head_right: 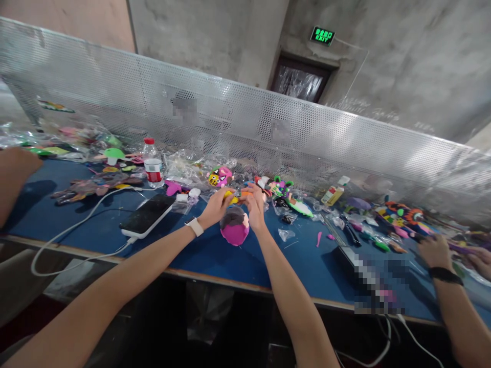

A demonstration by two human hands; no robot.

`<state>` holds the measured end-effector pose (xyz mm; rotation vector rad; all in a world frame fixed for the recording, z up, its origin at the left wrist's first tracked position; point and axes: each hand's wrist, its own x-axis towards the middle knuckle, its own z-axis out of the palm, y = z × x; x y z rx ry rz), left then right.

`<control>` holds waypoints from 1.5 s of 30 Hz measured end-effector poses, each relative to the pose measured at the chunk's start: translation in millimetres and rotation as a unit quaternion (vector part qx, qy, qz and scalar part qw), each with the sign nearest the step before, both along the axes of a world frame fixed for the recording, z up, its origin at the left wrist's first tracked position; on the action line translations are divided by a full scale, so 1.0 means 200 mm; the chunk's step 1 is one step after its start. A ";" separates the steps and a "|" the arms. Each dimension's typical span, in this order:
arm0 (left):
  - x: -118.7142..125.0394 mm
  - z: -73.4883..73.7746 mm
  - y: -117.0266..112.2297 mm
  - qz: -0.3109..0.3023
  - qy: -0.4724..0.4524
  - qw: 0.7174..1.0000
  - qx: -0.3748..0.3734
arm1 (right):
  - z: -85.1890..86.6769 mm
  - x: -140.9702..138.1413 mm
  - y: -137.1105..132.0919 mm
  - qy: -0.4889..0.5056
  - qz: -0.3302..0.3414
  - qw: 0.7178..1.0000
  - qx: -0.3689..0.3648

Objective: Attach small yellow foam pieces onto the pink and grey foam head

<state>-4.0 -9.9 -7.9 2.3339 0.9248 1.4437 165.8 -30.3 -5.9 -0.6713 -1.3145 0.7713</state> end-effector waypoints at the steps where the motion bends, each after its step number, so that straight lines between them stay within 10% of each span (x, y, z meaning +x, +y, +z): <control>1: 0.00 0.00 0.00 -0.002 -0.001 1.000 -0.006 | 0.00 0.00 0.00 -0.002 0.004 1.000 0.003; 15: 0.00 0.01 -0.05 -0.036 -0.018 0.998 -0.048 | 0.02 0.02 -0.04 -0.109 0.007 0.993 0.046; 32: -0.02 0.04 -0.07 -0.079 0.060 0.995 -0.001 | 0.01 0.00 -0.05 -0.228 -0.146 0.949 0.159; 45: -0.02 0.02 -0.02 -0.006 0.038 0.999 0.002 | 0.03 -0.03 -0.10 -0.311 -0.156 0.907 0.237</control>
